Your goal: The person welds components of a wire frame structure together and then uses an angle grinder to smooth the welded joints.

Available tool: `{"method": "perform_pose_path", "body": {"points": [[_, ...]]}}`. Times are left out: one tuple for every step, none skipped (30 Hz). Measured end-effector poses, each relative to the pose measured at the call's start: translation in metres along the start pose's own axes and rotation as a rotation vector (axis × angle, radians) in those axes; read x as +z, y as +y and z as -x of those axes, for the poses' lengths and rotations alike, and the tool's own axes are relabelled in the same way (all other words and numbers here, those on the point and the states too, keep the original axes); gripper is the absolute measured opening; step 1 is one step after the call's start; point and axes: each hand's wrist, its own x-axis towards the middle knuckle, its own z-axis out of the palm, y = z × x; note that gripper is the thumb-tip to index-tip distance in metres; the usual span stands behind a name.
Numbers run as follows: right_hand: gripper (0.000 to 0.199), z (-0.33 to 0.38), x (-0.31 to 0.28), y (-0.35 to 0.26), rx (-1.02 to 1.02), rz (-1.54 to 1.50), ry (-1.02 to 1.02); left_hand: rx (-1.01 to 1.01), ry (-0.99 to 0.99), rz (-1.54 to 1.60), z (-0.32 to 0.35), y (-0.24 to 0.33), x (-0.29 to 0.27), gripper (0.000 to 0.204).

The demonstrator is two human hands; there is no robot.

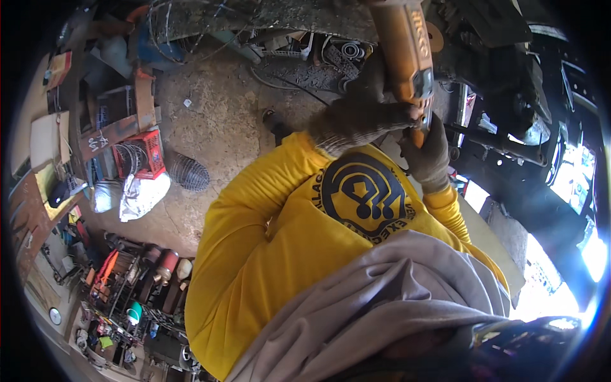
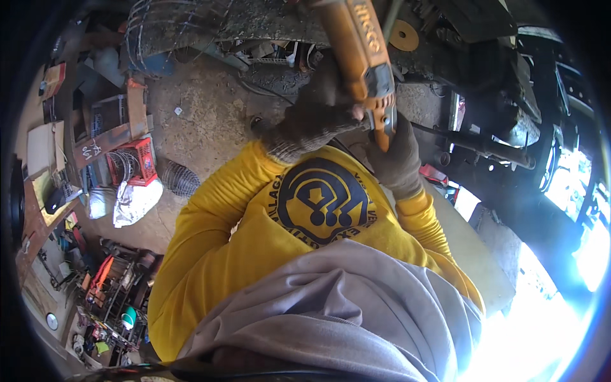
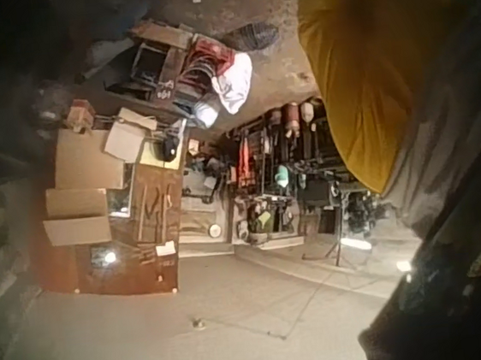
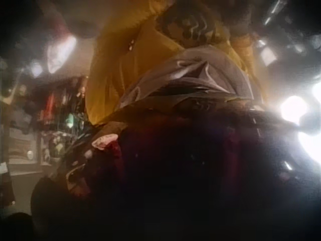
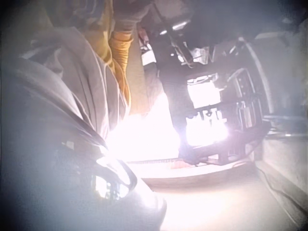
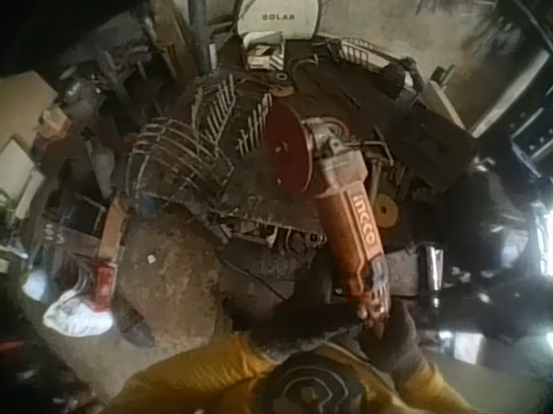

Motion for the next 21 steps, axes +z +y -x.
{"method": "perform_pose_path", "body": {"points": [[0.068, 0.003, 0.005, -0.001, -0.069, 0.092, 0.052, 0.047, -0.040, 0.096, -0.001, -0.003, 0.003, 0.065], [0.068, 0.007, 0.011, 0.006, -0.157, 0.173, 0.130, 0.091, -0.081, 0.196, -0.002, -0.004, 0.006, 0.067], [0.068, 0.012, 0.017, 0.012, -0.243, 0.251, 0.213, -0.016, 0.089, 0.246, 0.004, -0.005, 0.009, 0.066], [0.067, 0.019, 0.019, 0.014, -0.287, 0.366, 0.253, -0.126, 0.259, 0.295, 0.008, -0.007, 0.009, 0.064], [0.067, 0.026, 0.021, 0.014, -0.286, 0.388, 0.248, -0.126, 0.261, 0.318, 0.015, -0.019, 0.002, 0.064], [0.066, 0.032, 0.023, 0.015, -0.240, 0.364, 0.196, 0.309, 0.168, -0.230, 0.024, -0.025, -0.009, 0.062], [0.066, 0.037, 0.024, 0.013, -0.193, 0.340, 0.143, 0.130, 0.066, -0.017, 0.031, -0.030, -0.013, 0.060], [0.066, 0.039, 0.017, -0.001, -0.090, 0.250, -0.019, -0.075, 0.001, 0.215, 0.035, -0.021, -0.016, 0.058], [0.066, 0.033, 0.013, -0.012, -0.091, 0.266, -0.025, -0.282, -0.021, 0.406, 0.039, -0.011, -0.019, 0.056], [0.067, 0.026, 0.008, -0.023, 0.128, -0.123, -0.189, -0.274, -0.057, 0.541, 0.045, -0.023, -0.017, 0.060], [0.067, 0.021, 0.006, -0.028, 0.349, -0.513, -0.342, -0.263, -0.097, 0.675, 0.046, -0.022, -0.016, 0.063], [0.069, 0.015, -0.001, -0.025, 0.345, -0.233, -0.441, -0.305, -0.146, 0.598, 0.046, -0.016, -0.022, 0.070], [0.069, 0.015, 0.002, -0.031, 0.348, -0.217, -0.440, -0.297, -0.145, 0.613, 0.050, -0.019, -0.024, 0.070], [0.070, 0.014, 0.010, -0.039, 0.279, -0.096, -0.413, -0.274, -0.086, 0.457, 0.052, -0.026, -0.027, 0.073], [0.071, 0.015, 0.016, -0.044, 0.216, 0.026, -0.388, -0.255, -0.022, 0.304, 0.051, -0.024, -0.027, 0.075], [0.074, 0.018, 0.023, -0.042, 0.191, 0.064, -0.317, -0.197, 0.125, 0.523, 0.048, -0.020, -0.021, 0.072], [0.074, 0.020, 0.029, -0.053, 0.198, 0.072, -0.309, -0.200, 0.118, 0.533, 0.053, -0.027, -0.023, 0.072], [0.075, 0.016, 0.033, -0.071, 0.235, 0.169, -0.308, -0.224, 0.152, 0.521, 0.059, -0.036, -0.026, 0.069], [0.077, 0.014, 0.035, -0.080, 0.273, 0.267, -0.305, -0.249, 0.184, 0.510, 0.063, -0.045, -0.028, 0.066], [0.081, 0.016, 0.033, -0.073, 0.280, 0.325, -0.338, -0.223, 0.200, 0.649, 0.063, -0.030, -0.026, 0.059], [0.081, 0.016, 0.034, -0.074, 0.285, 0.336, -0.335, -0.223, 0.198, 0.661, 0.064, -0.024, -0.027, 0.059]]}}
